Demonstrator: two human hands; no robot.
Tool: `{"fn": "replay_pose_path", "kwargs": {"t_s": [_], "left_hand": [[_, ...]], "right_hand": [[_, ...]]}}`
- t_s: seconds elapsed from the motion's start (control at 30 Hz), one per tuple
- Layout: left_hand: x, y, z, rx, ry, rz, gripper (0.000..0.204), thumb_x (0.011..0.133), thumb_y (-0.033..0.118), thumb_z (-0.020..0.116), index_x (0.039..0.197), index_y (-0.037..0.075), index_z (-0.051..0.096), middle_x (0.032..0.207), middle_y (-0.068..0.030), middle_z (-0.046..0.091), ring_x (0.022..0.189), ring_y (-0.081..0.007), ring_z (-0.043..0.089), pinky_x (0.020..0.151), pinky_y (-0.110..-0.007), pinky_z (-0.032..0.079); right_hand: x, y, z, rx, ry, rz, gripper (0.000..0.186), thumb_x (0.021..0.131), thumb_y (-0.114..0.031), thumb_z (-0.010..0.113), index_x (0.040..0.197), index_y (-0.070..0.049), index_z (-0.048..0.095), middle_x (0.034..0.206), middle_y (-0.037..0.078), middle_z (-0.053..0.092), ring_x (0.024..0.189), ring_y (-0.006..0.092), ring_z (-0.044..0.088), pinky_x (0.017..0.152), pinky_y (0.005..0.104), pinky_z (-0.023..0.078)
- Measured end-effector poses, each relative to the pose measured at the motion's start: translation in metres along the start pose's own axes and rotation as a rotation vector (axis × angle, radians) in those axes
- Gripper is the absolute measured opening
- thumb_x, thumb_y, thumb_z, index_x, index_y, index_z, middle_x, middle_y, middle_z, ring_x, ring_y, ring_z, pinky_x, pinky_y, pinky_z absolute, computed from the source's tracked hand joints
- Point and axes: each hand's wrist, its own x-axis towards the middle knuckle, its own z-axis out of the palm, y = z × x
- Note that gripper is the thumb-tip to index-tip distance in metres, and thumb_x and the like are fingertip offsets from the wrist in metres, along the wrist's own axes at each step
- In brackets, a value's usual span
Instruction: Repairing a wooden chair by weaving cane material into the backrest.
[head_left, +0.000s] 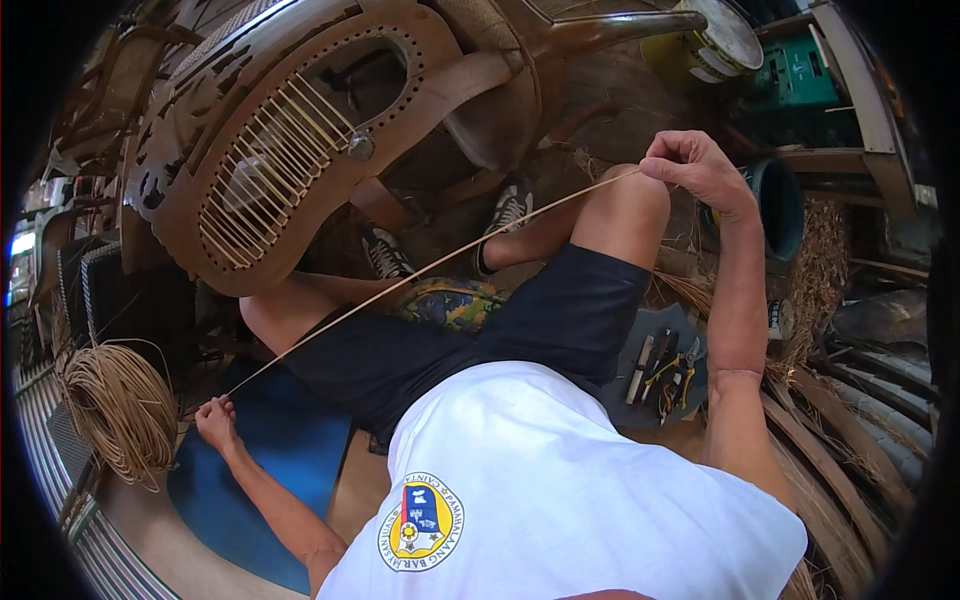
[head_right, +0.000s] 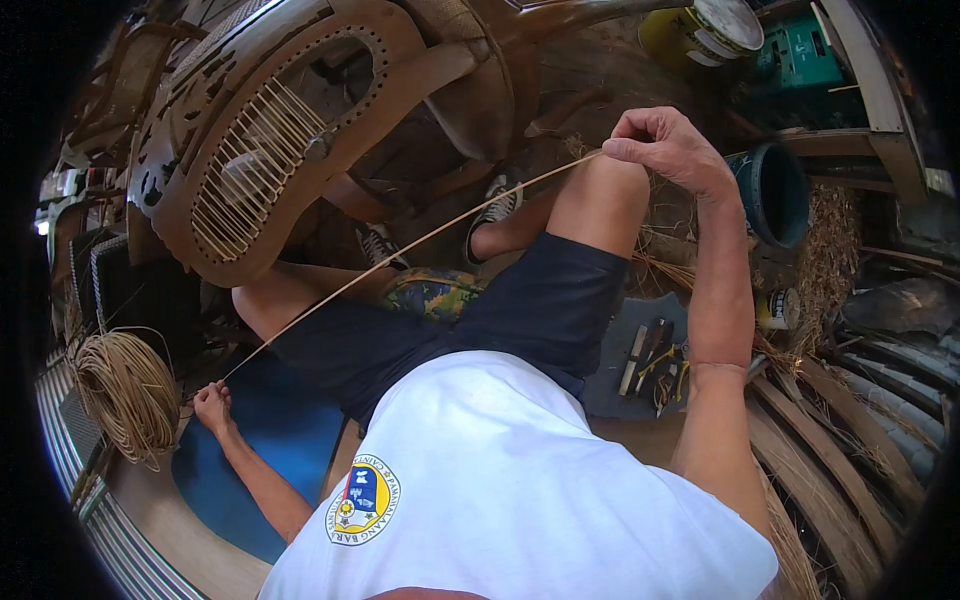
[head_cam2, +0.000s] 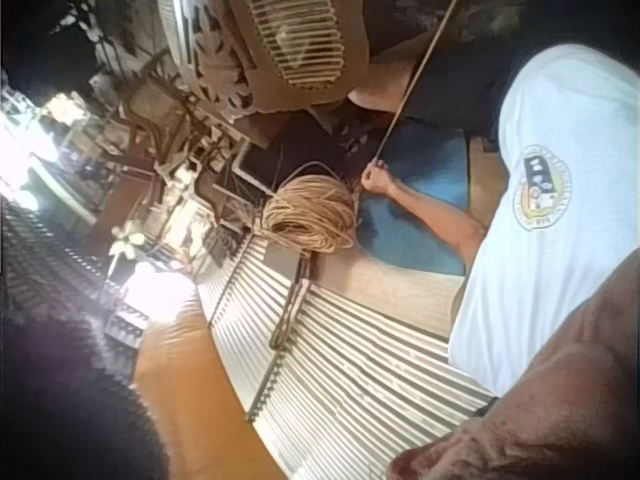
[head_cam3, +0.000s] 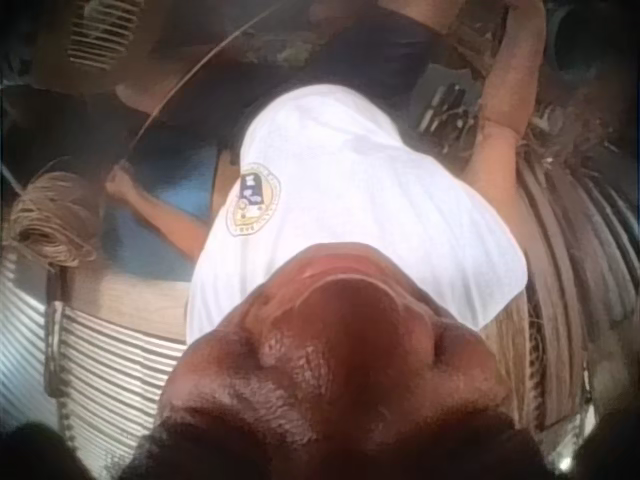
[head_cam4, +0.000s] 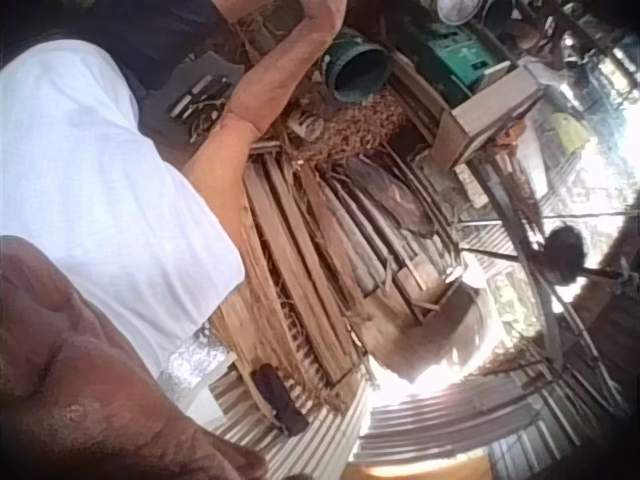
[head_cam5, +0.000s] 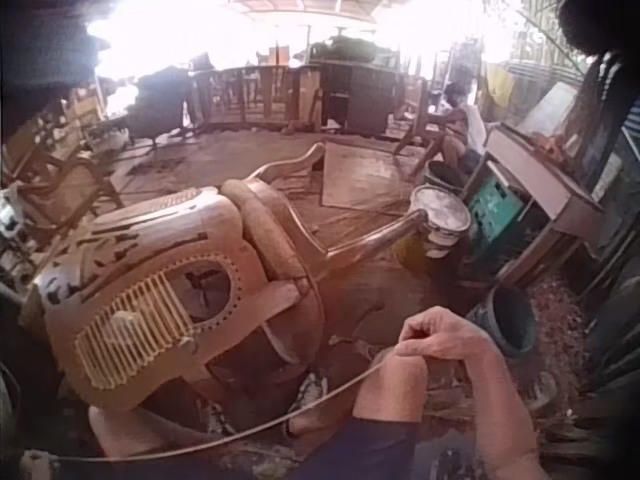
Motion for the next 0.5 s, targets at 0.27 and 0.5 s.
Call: {"fn": "replay_pose_path", "kwargs": {"t_s": [0.27,0.5], "left_hand": [[0.001,-0.034,0.026,0.063,-0.022,-0.037,0.010,0.096,0.014,0.062,0.097,0.006,0.055,0.086,-0.0076,0.072,0.063,-0.0102,0.064,0.051,-0.021,0.048],[0.033,-0.094,-0.006,-0.113,-0.066,0.017,0.012,0.095,0.009,0.060,0.087,0.007,0.051,0.074,-0.0095,0.064,0.053,-0.0128,0.057,0.041,-0.023,0.041]], "right_hand": [[0.004,0.001,0.001,0.022,0.014,0.025,0.017,0.090,-0.019,0.076,0.083,-0.006,0.067,0.074,-0.009,0.056,0.070,-0.0007,0.047,0.062,0.0198,0.038],[0.015,-0.007,0.009,-0.096,-0.039,-0.012,0.019,0.094,-0.020,0.069,0.090,-0.001,0.068,0.076,-0.007,0.059,0.074,0.0032,0.052,0.067,0.0223,0.043]]}}
